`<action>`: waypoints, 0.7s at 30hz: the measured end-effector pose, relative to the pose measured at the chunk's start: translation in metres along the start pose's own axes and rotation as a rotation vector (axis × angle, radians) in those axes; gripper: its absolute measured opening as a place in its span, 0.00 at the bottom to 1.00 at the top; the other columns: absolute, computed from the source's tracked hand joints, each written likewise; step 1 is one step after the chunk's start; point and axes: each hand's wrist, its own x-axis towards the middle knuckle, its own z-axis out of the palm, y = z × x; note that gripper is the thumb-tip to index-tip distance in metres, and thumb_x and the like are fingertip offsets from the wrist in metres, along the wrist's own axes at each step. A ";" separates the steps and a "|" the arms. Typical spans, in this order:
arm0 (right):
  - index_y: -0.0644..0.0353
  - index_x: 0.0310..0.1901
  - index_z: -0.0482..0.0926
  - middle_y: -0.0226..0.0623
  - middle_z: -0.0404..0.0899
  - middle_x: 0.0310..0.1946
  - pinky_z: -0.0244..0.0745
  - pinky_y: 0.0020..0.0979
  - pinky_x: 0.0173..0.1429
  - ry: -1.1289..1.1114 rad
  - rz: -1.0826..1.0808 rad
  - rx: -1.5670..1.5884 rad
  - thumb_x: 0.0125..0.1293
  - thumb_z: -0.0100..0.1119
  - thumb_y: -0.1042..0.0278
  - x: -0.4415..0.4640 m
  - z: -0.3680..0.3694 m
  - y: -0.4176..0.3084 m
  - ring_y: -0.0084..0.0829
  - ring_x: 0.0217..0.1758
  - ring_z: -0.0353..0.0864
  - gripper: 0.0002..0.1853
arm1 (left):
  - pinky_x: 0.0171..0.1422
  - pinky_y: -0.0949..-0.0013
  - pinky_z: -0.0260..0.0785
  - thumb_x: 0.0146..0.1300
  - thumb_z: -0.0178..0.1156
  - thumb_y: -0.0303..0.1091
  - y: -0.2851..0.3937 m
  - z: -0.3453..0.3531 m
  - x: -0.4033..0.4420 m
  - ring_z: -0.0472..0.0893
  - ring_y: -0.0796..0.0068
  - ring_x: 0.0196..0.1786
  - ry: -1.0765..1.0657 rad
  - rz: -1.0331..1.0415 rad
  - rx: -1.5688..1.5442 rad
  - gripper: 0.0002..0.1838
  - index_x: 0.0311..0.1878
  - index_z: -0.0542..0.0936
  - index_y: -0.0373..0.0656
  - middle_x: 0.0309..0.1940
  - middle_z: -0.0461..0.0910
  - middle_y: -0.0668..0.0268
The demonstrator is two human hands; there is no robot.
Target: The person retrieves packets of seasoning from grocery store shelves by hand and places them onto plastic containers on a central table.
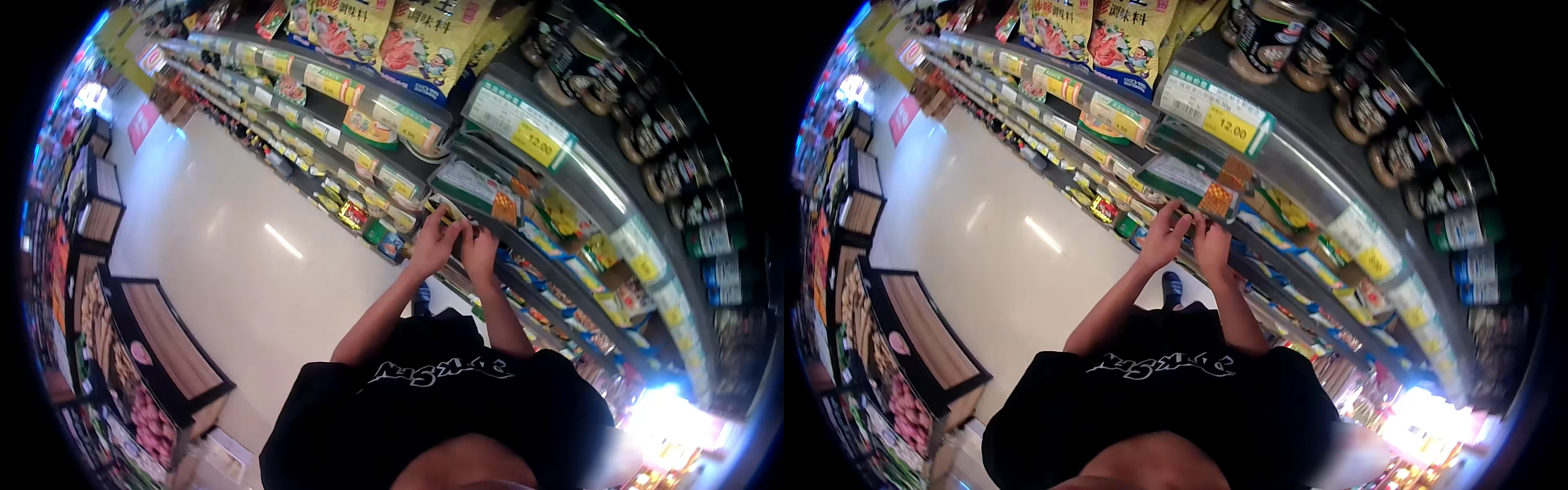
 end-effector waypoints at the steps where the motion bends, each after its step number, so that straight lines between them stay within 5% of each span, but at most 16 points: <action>1: 0.66 0.48 0.79 0.50 0.82 0.40 0.76 0.38 0.47 -0.047 0.036 -0.119 0.71 0.56 0.61 0.005 -0.006 -0.007 0.45 0.44 0.84 0.15 | 0.49 0.64 0.75 0.68 0.58 0.38 0.004 0.003 0.004 0.84 0.62 0.42 0.042 0.004 0.088 0.23 0.62 0.71 0.36 0.59 0.72 0.48; 2: 0.66 0.47 0.80 0.50 0.82 0.40 0.75 0.39 0.48 -0.090 0.071 -0.241 0.71 0.57 0.61 0.008 -0.011 -0.015 0.47 0.44 0.83 0.15 | 0.49 0.63 0.75 0.67 0.58 0.38 0.008 0.004 0.007 0.84 0.60 0.43 0.060 -0.019 0.164 0.22 0.60 0.72 0.36 0.58 0.73 0.49; 6: 0.63 0.46 0.82 0.49 0.82 0.41 0.74 0.42 0.50 0.096 -0.364 -0.154 0.69 0.57 0.62 0.014 -0.008 0.019 0.51 0.46 0.80 0.13 | 0.51 0.57 0.75 0.66 0.57 0.38 0.031 -0.003 0.003 0.82 0.54 0.47 0.071 -0.069 0.474 0.18 0.55 0.76 0.38 0.57 0.74 0.51; 10: 0.61 0.47 0.82 0.50 0.82 0.41 0.75 0.42 0.48 0.144 -0.572 -0.213 0.69 0.58 0.63 0.021 -0.005 0.022 0.51 0.43 0.81 0.13 | 0.50 0.56 0.76 0.65 0.58 0.38 0.020 -0.006 0.005 0.81 0.54 0.47 0.073 0.083 0.652 0.15 0.51 0.78 0.40 0.57 0.75 0.55; 18: 0.60 0.43 0.83 0.47 0.83 0.38 0.76 0.42 0.45 0.202 -0.542 -0.478 0.69 0.58 0.61 0.038 0.016 0.034 0.50 0.41 0.81 0.12 | 0.41 0.60 0.78 0.54 0.61 0.34 0.014 -0.003 -0.001 0.82 0.60 0.42 0.057 0.217 0.820 0.13 0.43 0.81 0.44 0.51 0.77 0.61; 21: 0.60 0.43 0.83 0.47 0.84 0.37 0.77 0.41 0.44 0.216 -0.523 -0.342 0.69 0.58 0.59 0.037 0.018 0.039 0.49 0.40 0.83 0.13 | 0.35 0.61 0.78 0.53 0.61 0.34 0.012 0.003 -0.002 0.82 0.60 0.41 0.071 0.160 0.775 0.11 0.40 0.81 0.43 0.45 0.76 0.60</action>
